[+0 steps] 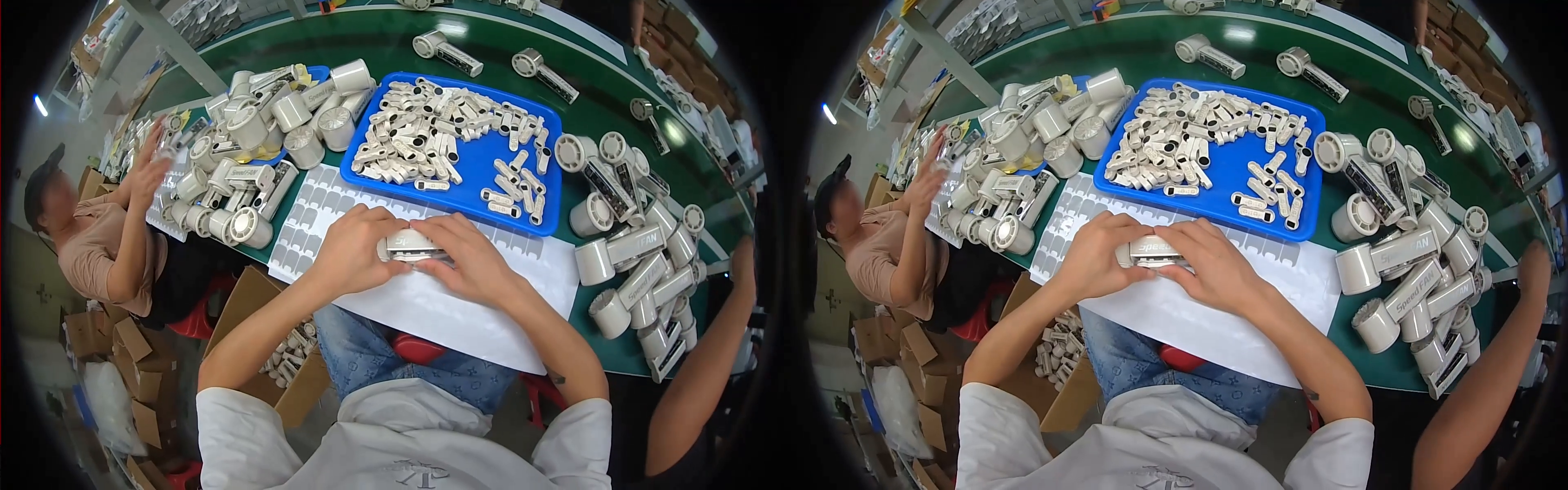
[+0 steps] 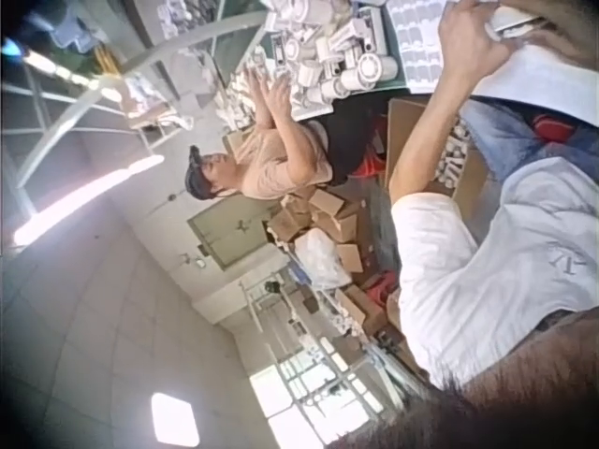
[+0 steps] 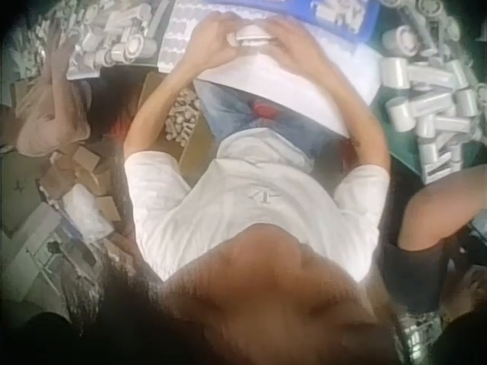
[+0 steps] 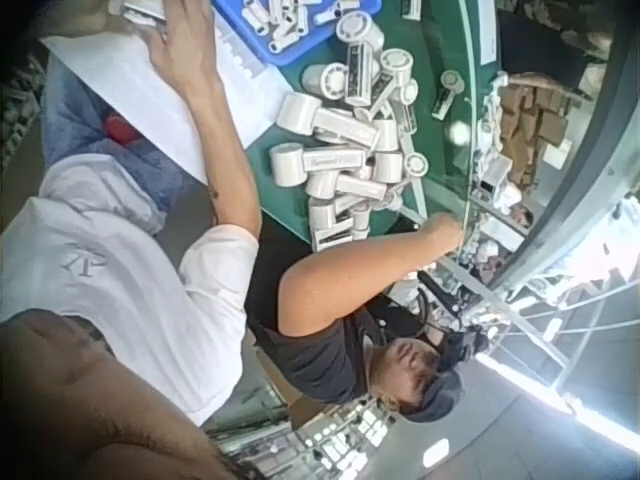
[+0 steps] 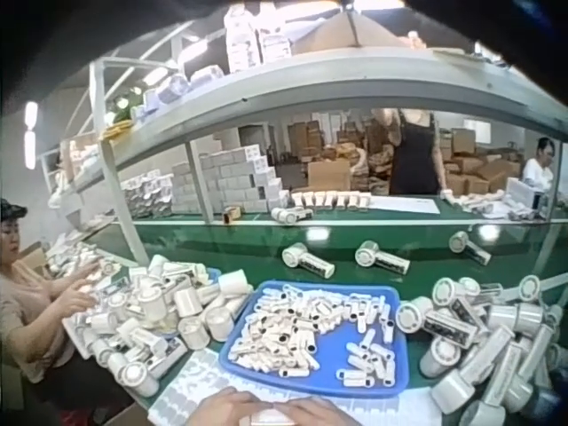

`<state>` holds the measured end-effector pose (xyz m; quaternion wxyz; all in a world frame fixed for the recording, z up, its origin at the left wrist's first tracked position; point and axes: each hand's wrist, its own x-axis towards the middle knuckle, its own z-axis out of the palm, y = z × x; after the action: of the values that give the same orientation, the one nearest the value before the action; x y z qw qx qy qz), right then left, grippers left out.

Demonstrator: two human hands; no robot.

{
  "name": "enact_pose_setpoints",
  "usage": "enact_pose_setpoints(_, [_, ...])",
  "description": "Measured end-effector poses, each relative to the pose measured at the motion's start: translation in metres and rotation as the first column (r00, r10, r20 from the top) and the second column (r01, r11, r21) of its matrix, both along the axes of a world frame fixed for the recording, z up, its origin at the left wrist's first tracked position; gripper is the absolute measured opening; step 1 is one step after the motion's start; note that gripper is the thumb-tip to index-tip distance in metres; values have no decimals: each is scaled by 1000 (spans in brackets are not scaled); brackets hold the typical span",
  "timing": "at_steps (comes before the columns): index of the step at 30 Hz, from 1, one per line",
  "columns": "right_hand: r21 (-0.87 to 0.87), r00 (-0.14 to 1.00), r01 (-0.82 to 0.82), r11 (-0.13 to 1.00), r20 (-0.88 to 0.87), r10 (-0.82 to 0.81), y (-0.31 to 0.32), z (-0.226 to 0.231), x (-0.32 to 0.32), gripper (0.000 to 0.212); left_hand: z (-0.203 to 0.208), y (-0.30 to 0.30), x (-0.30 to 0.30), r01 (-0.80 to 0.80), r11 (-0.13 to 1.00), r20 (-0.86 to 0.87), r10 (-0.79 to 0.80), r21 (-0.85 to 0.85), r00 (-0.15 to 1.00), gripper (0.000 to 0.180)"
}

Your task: The person assembles small portable fans by hand, putting together plastic components and fan housings, then applies stickers to them.

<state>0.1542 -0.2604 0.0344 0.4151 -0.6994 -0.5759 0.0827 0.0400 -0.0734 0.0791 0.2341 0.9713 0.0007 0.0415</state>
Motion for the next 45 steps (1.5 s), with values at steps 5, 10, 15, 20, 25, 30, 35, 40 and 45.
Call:
enact_pose_setpoints(5, [14, 998, -43, 999, 42, 42, 0, -2, -4, 54, -4, -5, -5, 38, 972, 217, -89, 231, 972, 49])
enact_pose_setpoints(10, [-17, 993, 18, 1000, 114, -16, 3, -7, -9, 55, -13, -2, 0, 23, 991, 119, -39, 132, 992, 48])
enact_pose_setpoints(15, [-15, 989, 95, 995, -115, -97, 7, -5, -7, 47, -15, -4, 2, -33, 998, 136, 26, 55, 990, 46])
enact_pose_setpoints(20, [-65, 976, 135, 989, -162, -144, 7, -1, -5, 49, -14, -3, 7, -115, 993, 120, 117, -28, 986, 41])
enact_pose_setpoints(25, [41, 989, 32, 999, -148, -26, 5, 0, -5, 67, -11, 12, -5, -81, 996, 134, 86, -43, 987, 50])
enact_pose_setpoints(30, [39, 951, 131, 991, -286, -115, 6, -1, -10, 82, 33, 69, -38, -270, 952, 370, 306, -146, 877, 57])
enact_pose_setpoints(35, [6, 983, 66, 998, -169, -64, 6, 6, -13, 76, 86, 160, -60, -509, 824, 518, 557, -249, 649, 56])
enact_pose_setpoints(40, [-13, 983, 71, 997, -169, -72, 7, 5, -14, 69, 88, 284, -74, -807, 585, 401, 760, -78, 512, 58])
enact_pose_setpoints(45, [-55, 989, 93, 994, -114, -99, 10, 7, -14, 63, 74, 357, -81, -914, 383, 348, 845, 134, 405, 58])
